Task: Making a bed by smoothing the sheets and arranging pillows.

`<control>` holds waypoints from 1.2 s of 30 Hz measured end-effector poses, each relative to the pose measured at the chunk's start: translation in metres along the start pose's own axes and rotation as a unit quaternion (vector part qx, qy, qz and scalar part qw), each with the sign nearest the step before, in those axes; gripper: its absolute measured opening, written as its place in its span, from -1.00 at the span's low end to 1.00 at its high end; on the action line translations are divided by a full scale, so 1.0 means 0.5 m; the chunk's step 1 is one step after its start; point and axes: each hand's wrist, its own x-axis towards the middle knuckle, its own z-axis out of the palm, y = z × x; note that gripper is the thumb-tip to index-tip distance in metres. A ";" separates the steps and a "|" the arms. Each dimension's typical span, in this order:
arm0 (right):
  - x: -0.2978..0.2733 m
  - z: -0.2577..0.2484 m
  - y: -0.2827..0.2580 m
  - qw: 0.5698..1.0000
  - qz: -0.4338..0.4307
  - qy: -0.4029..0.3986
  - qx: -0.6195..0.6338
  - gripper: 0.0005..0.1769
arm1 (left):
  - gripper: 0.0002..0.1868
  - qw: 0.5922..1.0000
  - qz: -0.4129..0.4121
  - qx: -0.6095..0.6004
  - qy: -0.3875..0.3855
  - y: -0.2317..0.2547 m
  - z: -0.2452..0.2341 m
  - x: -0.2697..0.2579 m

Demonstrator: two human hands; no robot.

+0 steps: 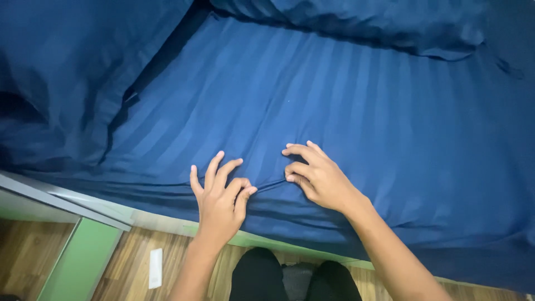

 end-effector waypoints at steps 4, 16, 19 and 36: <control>-0.026 -0.006 -0.003 1.000 -0.006 -0.014 0.015 -0.98 | -0.86 1.000 0.002 -0.005 -0.003 0.007 0.005 -0.014; -0.147 -0.093 -0.012 0.997 0.061 0.053 0.013 -0.61 | -0.68 0.996 0.063 0.021 -0.058 0.097 0.033 0.011; -0.189 -0.106 0.000 0.996 0.060 0.065 -0.021 -0.66 | -0.72 0.993 0.100 -0.013 -0.053 0.121 0.057 0.014; -0.300 -0.177 0.002 0.992 0.083 0.064 -0.074 -0.65 | -0.75 0.992 0.104 -0.058 -0.035 0.190 0.086 0.014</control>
